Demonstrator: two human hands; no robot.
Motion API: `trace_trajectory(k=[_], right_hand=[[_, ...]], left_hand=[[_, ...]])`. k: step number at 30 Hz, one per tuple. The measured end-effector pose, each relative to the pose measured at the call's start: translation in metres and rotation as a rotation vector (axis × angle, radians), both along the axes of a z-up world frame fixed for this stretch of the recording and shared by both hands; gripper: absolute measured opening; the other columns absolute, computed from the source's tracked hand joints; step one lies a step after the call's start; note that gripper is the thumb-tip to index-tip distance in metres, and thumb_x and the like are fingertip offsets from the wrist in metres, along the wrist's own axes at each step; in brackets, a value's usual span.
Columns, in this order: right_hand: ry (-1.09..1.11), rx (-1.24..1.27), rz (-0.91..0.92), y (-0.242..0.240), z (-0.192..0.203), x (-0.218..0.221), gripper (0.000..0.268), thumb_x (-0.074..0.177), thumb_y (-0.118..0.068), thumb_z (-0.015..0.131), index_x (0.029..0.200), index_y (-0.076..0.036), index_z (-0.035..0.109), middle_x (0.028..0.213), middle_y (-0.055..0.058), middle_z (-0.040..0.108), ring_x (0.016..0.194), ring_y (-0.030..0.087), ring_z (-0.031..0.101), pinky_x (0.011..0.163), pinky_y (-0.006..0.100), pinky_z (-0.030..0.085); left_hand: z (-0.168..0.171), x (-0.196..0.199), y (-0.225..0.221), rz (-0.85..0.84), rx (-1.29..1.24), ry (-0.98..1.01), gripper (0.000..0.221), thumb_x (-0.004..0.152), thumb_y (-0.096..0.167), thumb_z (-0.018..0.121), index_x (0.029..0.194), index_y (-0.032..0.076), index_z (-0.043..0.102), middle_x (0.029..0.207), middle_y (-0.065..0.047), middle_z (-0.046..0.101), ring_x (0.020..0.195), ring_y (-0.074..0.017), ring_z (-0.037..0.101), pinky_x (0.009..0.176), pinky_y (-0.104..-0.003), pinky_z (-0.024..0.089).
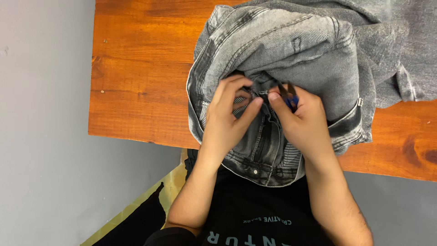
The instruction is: The person uses a pair of snips to remove threads and a tag from a pair of gray jeans on a wooden table, then picks up a needle and thread to perform a hand-sewing repair on the waistband area.
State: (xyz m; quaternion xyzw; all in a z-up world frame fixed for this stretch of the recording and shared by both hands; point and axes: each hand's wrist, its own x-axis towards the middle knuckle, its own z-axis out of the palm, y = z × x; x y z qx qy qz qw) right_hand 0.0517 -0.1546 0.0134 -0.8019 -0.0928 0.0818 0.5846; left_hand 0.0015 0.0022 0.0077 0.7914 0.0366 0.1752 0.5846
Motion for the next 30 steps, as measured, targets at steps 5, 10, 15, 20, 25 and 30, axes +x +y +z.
trace_trajectory(k=[5, 10, 15, 20, 25, 30], right_hand=[[-0.097, -0.094, 0.000, 0.004, 0.008, -0.001, 0.011, 0.090, -0.009, 0.080, 0.101, -0.010, 0.079, 0.049, 0.002, 0.043, 0.055, 0.012, 0.051, 0.056, 0.028, 0.041], [-0.047, -0.161, 0.022, 0.005, -0.004, 0.004, 0.004, 0.091, -0.011, 0.074, 0.091, -0.013, 0.078, 0.050, 0.008, 0.047, 0.057, 0.014, 0.050, 0.056, 0.034, 0.041], [0.040, -0.022, -0.038, 0.008, 0.010, 0.002, 0.005, 0.092, -0.010, 0.076, 0.095, -0.012, 0.079, 0.056, -0.001, 0.047, 0.060, 0.008, 0.047, 0.058, 0.027, 0.040], [-0.022, -0.057, -0.011, 0.007, 0.009, -0.003, 0.010, 0.092, -0.009, 0.079, 0.098, -0.016, 0.082, 0.052, -0.001, 0.046, 0.056, 0.006, 0.049, 0.053, 0.024, 0.039], [-0.138, 0.022, 0.063, 0.004, 0.011, -0.003, 0.015, 0.092, 0.001, 0.075, 0.101, -0.010, 0.082, 0.068, 0.009, 0.069, 0.070, 0.006, 0.056, 0.061, 0.029, 0.047], [-0.181, 0.023, 0.118, -0.001, 0.006, -0.003, 0.019, 0.090, 0.005, 0.074, 0.102, -0.008, 0.081, 0.084, 0.012, 0.077, 0.088, 0.016, 0.072, 0.070, 0.035, 0.054]], left_hand=[[-0.012, 0.002, 0.003, -0.047, -0.073, 0.019, 0.026, 0.092, 0.008, 0.075, 0.117, 0.009, 0.067, 0.119, -0.012, 0.062, 0.103, -0.0329, 0.074, 0.088, -0.040, 0.065], [-0.011, 0.001, 0.003, -0.037, -0.126, 0.059, 0.023, 0.087, -0.001, 0.074, 0.107, 0.008, 0.068, 0.112, -0.011, 0.064, 0.101, -0.0316, 0.074, 0.089, -0.039, 0.064], [0.002, -0.003, -0.001, 0.022, -0.107, 0.016, 0.013, 0.090, 0.000, 0.076, 0.101, 0.004, 0.071, 0.119, -0.014, 0.063, 0.106, -0.0376, 0.073, 0.088, -0.042, 0.064], [0.004, -0.004, -0.002, 0.046, -0.133, 0.041, 0.008, 0.093, 0.006, 0.076, 0.101, 0.003, 0.075, 0.123, -0.016, 0.065, 0.108, -0.0334, 0.074, 0.082, -0.037, 0.066], [-0.001, 0.001, -0.001, 0.073, -0.130, 0.025, 0.010, 0.088, 0.008, 0.079, 0.092, 0.000, 0.074, 0.125, -0.020, 0.062, 0.109, -0.0367, 0.072, 0.072, -0.036, 0.067], [0.001, -0.002, -0.005, 0.082, -0.047, 0.056, 0.008, 0.088, 0.006, 0.077, 0.091, 0.000, 0.073, 0.117, -0.014, 0.056, 0.102, -0.0291, 0.070, 0.069, -0.032, 0.067]])
